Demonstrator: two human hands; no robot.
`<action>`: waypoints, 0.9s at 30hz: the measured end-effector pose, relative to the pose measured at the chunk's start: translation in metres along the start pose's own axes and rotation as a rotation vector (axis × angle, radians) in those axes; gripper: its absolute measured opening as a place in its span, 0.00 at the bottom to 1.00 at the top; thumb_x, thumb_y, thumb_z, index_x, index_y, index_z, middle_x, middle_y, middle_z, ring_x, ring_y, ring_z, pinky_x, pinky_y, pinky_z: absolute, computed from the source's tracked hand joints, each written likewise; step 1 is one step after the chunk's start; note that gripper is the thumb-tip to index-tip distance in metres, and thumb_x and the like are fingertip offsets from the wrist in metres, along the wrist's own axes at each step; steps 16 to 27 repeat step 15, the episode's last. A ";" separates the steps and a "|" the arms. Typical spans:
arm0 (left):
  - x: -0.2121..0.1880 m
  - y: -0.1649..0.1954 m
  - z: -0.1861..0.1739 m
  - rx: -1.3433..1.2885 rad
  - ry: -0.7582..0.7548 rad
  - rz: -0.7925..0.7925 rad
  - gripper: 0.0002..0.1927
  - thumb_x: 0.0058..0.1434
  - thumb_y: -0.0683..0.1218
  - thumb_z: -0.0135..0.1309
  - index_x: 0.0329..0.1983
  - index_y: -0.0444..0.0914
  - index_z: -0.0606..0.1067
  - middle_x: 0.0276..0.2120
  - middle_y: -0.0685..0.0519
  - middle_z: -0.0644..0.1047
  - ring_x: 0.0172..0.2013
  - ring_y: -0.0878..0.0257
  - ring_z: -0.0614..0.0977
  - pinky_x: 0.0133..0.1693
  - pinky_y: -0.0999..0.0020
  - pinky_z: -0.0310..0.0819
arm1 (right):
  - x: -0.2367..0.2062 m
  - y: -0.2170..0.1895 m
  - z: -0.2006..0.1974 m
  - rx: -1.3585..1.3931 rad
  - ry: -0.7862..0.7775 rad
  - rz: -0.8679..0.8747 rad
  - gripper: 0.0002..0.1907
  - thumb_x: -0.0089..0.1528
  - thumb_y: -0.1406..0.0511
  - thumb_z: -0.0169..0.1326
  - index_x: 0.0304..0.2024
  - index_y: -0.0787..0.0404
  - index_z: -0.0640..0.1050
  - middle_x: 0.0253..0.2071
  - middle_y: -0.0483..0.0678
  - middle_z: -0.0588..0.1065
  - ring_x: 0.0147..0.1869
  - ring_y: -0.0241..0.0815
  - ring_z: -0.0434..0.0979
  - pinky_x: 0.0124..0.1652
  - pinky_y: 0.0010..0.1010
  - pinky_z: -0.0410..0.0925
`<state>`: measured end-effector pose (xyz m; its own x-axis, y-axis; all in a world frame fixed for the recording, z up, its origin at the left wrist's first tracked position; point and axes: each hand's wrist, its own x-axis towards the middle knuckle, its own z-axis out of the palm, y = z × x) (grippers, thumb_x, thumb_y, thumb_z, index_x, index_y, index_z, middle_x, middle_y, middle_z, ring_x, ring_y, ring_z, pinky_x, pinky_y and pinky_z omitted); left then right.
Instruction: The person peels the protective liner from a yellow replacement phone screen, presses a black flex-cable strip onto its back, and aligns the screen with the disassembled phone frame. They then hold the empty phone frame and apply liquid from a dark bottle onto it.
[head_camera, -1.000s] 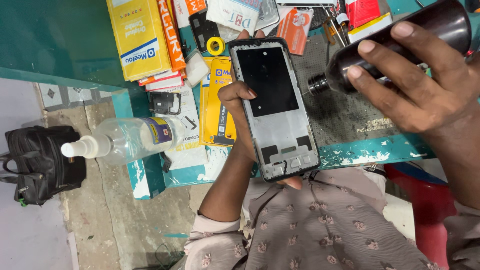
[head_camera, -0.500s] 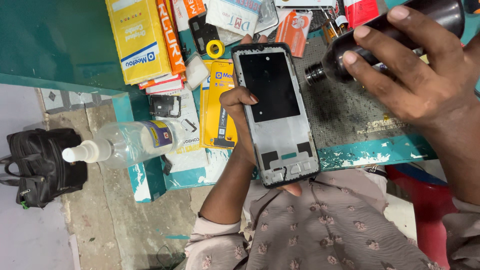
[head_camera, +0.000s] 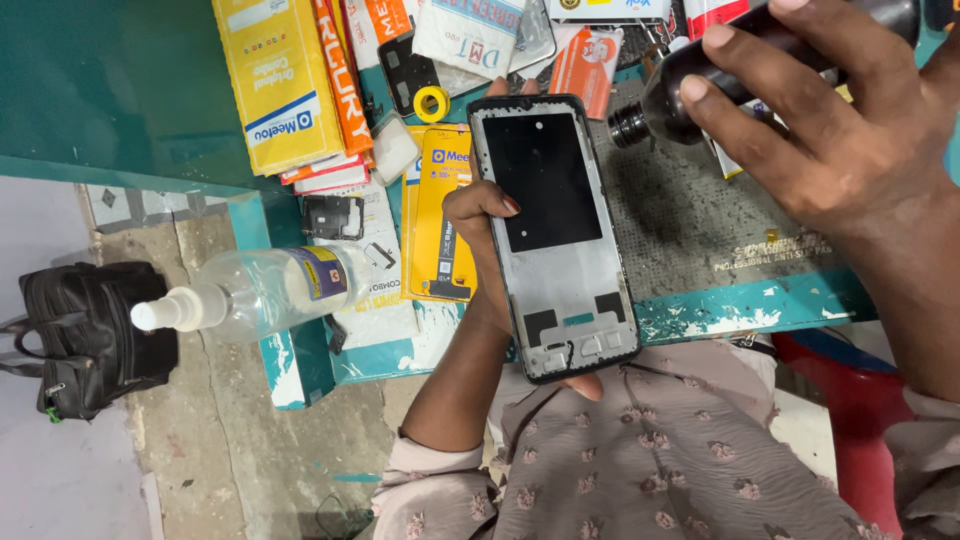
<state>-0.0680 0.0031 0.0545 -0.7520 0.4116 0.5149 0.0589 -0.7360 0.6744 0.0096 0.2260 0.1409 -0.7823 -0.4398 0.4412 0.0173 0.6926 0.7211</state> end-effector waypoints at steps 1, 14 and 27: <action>0.000 0.001 0.000 -0.002 -0.001 -0.004 0.52 0.33 0.59 0.80 0.53 0.47 0.57 0.76 0.45 0.48 0.74 0.49 0.55 0.75 0.54 0.50 | 0.001 0.001 0.001 -0.019 -0.001 -0.007 0.11 0.62 0.53 0.62 0.47 0.33 0.87 0.53 0.27 0.82 0.62 0.38 0.74 0.64 0.48 0.55; 0.001 0.008 0.000 0.010 -0.025 -0.083 0.51 0.34 0.60 0.80 0.51 0.47 0.56 0.76 0.44 0.47 0.73 0.49 0.56 0.73 0.56 0.52 | 0.019 0.010 -0.001 -0.069 -0.077 -0.028 0.12 0.67 0.54 0.61 0.53 0.32 0.84 0.59 0.27 0.77 0.65 0.32 0.71 0.70 0.48 0.44; 0.001 0.008 0.000 0.019 -0.039 -0.063 0.50 0.34 0.59 0.79 0.51 0.47 0.56 0.76 0.45 0.47 0.74 0.50 0.56 0.74 0.56 0.52 | 0.015 0.023 -0.005 -0.069 -0.078 -0.026 0.12 0.67 0.54 0.61 0.53 0.32 0.84 0.59 0.27 0.77 0.65 0.32 0.71 0.70 0.48 0.44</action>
